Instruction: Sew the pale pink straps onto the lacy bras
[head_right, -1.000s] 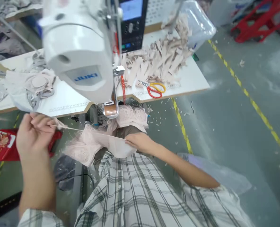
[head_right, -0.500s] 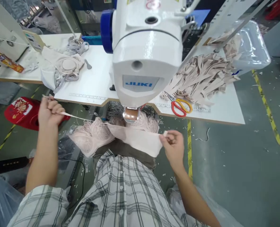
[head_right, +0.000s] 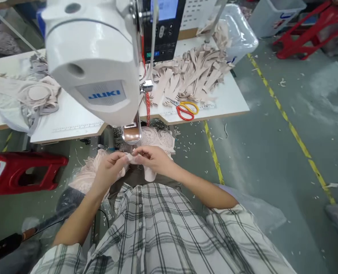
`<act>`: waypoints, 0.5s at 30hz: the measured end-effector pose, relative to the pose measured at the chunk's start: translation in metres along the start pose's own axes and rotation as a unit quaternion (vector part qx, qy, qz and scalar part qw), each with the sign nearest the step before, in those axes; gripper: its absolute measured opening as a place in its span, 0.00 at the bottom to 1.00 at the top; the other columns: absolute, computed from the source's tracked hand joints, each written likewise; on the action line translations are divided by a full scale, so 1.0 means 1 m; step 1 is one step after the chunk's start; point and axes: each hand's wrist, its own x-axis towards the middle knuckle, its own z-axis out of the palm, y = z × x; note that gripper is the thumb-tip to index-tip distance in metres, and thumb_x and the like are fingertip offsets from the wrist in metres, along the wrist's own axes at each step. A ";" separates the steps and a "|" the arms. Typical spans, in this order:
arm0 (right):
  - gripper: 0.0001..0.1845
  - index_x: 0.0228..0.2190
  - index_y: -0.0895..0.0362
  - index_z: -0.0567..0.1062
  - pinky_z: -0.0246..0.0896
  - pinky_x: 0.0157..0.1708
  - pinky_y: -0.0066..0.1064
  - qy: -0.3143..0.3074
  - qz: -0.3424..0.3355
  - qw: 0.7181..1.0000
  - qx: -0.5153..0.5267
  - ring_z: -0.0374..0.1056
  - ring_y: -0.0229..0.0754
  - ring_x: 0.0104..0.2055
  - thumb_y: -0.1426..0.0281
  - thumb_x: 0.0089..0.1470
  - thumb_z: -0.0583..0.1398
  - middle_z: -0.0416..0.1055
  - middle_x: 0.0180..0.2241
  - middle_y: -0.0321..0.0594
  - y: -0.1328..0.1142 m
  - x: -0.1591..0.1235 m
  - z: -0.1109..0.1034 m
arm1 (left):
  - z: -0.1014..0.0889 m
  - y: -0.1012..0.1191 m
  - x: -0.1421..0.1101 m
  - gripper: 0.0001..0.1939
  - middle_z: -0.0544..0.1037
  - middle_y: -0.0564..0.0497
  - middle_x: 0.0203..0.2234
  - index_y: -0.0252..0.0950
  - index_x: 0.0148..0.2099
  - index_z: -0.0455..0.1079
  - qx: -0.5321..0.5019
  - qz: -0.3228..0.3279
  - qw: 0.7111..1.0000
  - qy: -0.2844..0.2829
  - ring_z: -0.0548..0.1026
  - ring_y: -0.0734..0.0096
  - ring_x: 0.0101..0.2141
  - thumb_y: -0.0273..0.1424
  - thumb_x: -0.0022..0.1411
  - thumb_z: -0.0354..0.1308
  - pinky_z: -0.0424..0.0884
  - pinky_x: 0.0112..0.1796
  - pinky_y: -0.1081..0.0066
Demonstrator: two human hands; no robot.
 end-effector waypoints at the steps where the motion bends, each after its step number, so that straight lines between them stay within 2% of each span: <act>1: 0.21 0.41 0.54 0.78 0.51 0.23 0.26 -0.007 -0.003 1.000 -0.012 0.57 0.34 0.23 0.51 0.58 0.60 0.67 0.22 0.32 -0.004 0.001 -0.002 | 0.002 0.002 0.000 0.14 0.67 0.55 0.18 0.36 0.31 0.73 0.048 0.023 0.999 -0.006 0.61 0.75 0.20 0.41 0.64 0.58 0.55 0.23 0.73; 3: 0.19 0.39 0.54 0.78 0.49 0.23 0.26 -0.028 -0.016 0.998 -0.048 0.56 0.33 0.22 0.52 0.58 0.60 0.64 0.21 0.31 -0.011 0.002 -0.006 | 0.005 0.005 0.002 0.14 0.69 0.55 0.19 0.37 0.31 0.73 0.122 0.060 0.991 -0.023 0.64 0.73 0.22 0.40 0.65 0.56 0.57 0.25 0.72; 5: 0.18 0.34 0.54 0.78 0.51 0.25 0.27 -0.065 -0.031 0.993 -0.094 0.60 0.35 0.25 0.53 0.59 0.59 0.67 0.23 0.33 -0.014 0.003 -0.010 | 0.007 0.004 0.006 0.16 0.68 0.55 0.18 0.37 0.28 0.70 0.171 0.080 0.981 -0.050 0.65 0.71 0.22 0.38 0.66 0.54 0.57 0.26 0.71; 7: 0.17 0.31 0.55 0.77 0.52 0.28 0.29 -0.093 -0.037 0.985 -0.139 0.63 0.37 0.27 0.55 0.61 0.58 0.71 0.25 0.35 -0.008 0.005 -0.015 | 0.006 -0.003 0.009 0.16 0.67 0.54 0.18 0.38 0.25 0.67 0.197 0.079 0.975 -0.060 0.65 0.70 0.23 0.36 0.66 0.53 0.59 0.28 0.70; 8: 0.17 0.30 0.55 0.77 0.53 0.29 0.30 -0.089 -0.033 0.984 -0.148 0.64 0.38 0.28 0.56 0.60 0.58 0.72 0.26 0.37 -0.002 0.007 -0.015 | 0.004 -0.009 0.010 0.15 0.68 0.53 0.20 0.38 0.25 0.67 0.194 0.070 0.977 -0.047 0.67 0.68 0.25 0.35 0.65 0.54 0.61 0.30 0.69; 9: 0.16 0.30 0.55 0.76 0.54 0.28 0.30 -0.062 -0.021 0.988 -0.139 0.64 0.39 0.28 0.56 0.59 0.58 0.72 0.27 0.37 0.007 0.010 -0.014 | 0.002 -0.017 0.010 0.12 0.70 0.52 0.23 0.38 0.28 0.69 0.174 0.055 0.983 -0.021 0.70 0.65 0.29 0.35 0.64 0.55 0.63 0.33 0.67; 10: 0.16 0.30 0.55 0.74 0.54 0.27 0.31 -0.008 -0.001 0.994 -0.106 0.63 0.39 0.27 0.55 0.58 0.58 0.71 0.26 0.38 0.016 0.014 -0.012 | 0.001 -0.026 0.009 0.09 0.73 0.49 0.28 0.38 0.33 0.70 0.141 0.036 0.989 0.006 0.72 0.63 0.34 0.36 0.63 0.57 0.66 0.38 0.66; 12: 0.16 0.30 0.54 0.69 0.56 0.25 0.31 0.136 0.049 0.989 0.025 0.61 0.39 0.26 0.54 0.57 0.57 0.67 0.25 0.36 0.032 0.021 0.000 | 0.005 -0.046 0.005 0.10 0.76 0.47 0.36 0.38 0.39 0.72 -0.045 -0.045 0.998 0.014 0.73 0.59 0.43 0.38 0.60 0.62 0.66 0.46 0.63; 13: 0.16 0.31 0.53 0.67 0.57 0.25 0.31 0.196 0.068 0.974 0.090 0.61 0.39 0.25 0.53 0.57 0.57 0.65 0.25 0.35 0.037 0.022 0.009 | 0.009 -0.056 0.003 0.13 0.77 0.48 0.35 0.38 0.39 0.72 -0.094 -0.070 0.993 -0.015 0.74 0.58 0.44 0.41 0.57 0.64 0.67 0.47 0.61; 15: 0.16 0.32 0.52 0.64 0.59 0.25 0.31 0.262 0.081 0.950 0.152 0.60 0.39 0.26 0.53 0.58 0.55 0.63 0.27 0.34 0.041 0.021 0.028 | 0.022 -0.071 0.000 0.19 0.78 0.48 0.34 0.36 0.38 0.74 -0.177 -0.117 0.971 -0.113 0.75 0.55 0.43 0.43 0.49 0.70 0.68 0.49 0.57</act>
